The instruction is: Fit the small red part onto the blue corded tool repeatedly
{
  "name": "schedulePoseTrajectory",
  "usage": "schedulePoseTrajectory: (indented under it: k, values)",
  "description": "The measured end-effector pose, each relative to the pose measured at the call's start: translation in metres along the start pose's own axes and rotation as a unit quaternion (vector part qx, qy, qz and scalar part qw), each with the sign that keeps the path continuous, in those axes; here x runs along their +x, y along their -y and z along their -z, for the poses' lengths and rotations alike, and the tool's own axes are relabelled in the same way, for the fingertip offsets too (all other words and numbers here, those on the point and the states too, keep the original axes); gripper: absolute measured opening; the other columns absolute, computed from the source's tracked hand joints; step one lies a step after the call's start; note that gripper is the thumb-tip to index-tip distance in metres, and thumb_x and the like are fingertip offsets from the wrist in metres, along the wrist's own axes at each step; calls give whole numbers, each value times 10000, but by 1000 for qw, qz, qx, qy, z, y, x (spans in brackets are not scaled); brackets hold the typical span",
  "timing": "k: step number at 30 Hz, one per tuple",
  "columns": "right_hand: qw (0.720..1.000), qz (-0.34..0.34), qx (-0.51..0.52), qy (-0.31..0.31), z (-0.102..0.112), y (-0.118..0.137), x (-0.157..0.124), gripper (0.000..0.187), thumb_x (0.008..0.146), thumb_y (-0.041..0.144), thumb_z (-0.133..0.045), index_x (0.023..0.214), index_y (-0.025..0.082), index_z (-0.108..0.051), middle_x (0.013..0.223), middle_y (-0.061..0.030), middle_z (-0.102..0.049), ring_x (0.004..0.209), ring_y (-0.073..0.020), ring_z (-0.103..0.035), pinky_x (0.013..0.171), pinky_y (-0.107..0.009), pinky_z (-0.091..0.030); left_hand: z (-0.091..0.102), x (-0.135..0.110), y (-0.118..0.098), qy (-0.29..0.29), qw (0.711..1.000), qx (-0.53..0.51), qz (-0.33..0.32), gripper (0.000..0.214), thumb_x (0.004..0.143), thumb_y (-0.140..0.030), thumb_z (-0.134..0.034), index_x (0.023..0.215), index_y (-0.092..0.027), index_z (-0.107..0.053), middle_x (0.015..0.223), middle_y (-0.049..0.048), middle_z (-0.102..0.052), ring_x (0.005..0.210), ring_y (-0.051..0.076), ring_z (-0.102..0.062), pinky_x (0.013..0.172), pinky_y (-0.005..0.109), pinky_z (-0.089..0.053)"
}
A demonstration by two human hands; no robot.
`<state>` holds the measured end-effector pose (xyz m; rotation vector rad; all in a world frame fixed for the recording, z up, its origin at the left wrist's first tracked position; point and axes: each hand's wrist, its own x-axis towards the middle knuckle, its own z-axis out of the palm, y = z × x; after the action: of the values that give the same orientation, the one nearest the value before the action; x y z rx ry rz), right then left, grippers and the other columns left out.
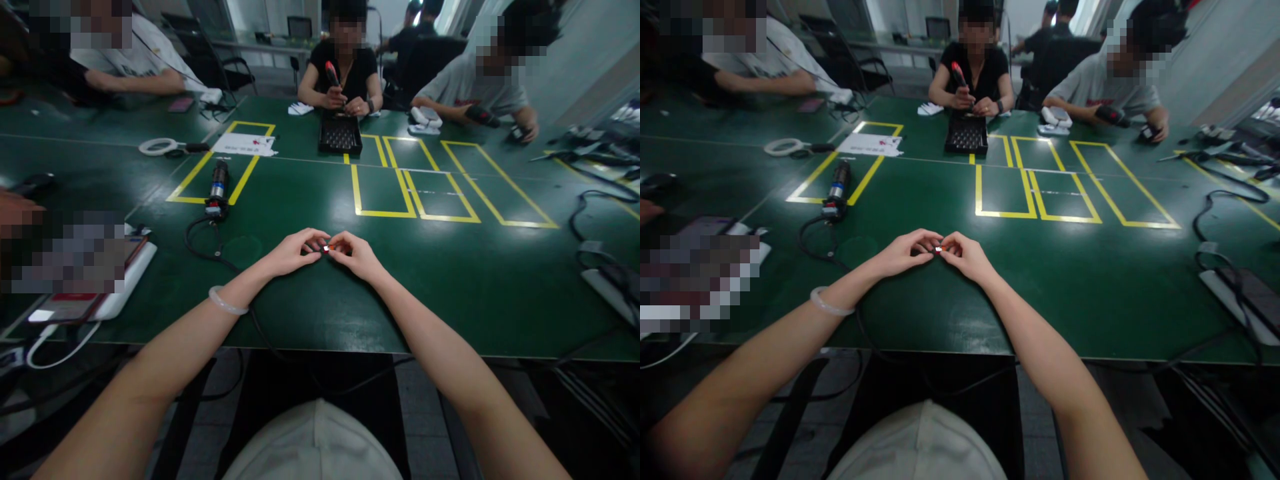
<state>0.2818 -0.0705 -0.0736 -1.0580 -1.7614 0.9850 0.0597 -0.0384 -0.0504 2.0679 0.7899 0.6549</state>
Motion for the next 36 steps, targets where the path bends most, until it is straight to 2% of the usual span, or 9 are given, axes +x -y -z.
schedulePoseTrajectory:
  k: [5,9,13,15,19,24,31,36]
  values:
    - [994,-36,99,19,-1,-3,2,274,823,395,-701,980,194,-601,855,-28,-704,706,-141,-628,700,-298,-506,-2,-1,-9,-32,997,61,-42,280,876,-283,-665,1136,-177,-655,1056,63,-673,942,186,-656,881,329,-525]
    - [990,-44,132,30,-2,-3,1,316,821,425,-717,999,200,-584,817,-19,-706,702,-146,-647,691,-298,-510,-2,-1,-13,-40,996,76,-37,208,917,-320,-631,1043,-167,-693,1014,60,-695,934,188,-665,881,323,-522]
    - [993,-26,108,29,-5,-2,-1,378,795,381,-746,1074,225,-544,799,17,-676,677,-130,-623,675,-282,-500,-1,-1,-16,-50,996,67,4,260,911,-379,-637,1028,-153,-688,972,62,-719,895,196,-678,846,322,-532]
    - [996,-13,82,23,-6,-1,-1,336,811,358,-725,1061,227,-542,789,23,-666,674,-126,-615,682,-281,-498,-2,0,-16,-47,997,55,14,283,909,-402,-636,1030,-151,-682,960,60,-722,889,197,-684,842,322,-536]
    - [999,-1,41,19,-4,1,-2,253,838,351,-695,1008,219,-561,781,17,-679,660,-127,-612,685,-285,-500,-4,1,-13,-43,999,28,15,290,903,-404,-639,1048,-154,-659,981,63,-723,905,195,-693,845,319,-542]
    - [999,-7,40,22,-1,-2,-1,249,862,391,-672,998,206,-577,818,-9,-715,701,-140,-649,704,-289,-516,-5,1,-8,-42,999,2,14,279,868,-354,-681,1058,-158,-621,1007,63,-725,930,191,-703,873,320,-545]
    - [999,6,26,22,-1,0,-2,233,851,360,-685,989,198,-592,834,-14,-691,741,-143,-641,731,-290,-517,-5,0,-8,-35,999,10,22,291,881,-409,-671,1019,-155,-637,1000,73,-727,921,201,-696,866,328,-540]
    - [1000,-14,8,22,0,3,-1,215,861,378,-663,959,201,-592,827,-10,-684,729,-141,-623,733,-293,-508,2,2,-4,-33,998,43,38,363,981,-494,-517,1046,-164,-653,941,66,-727,871,206,-688,827,324,-521]
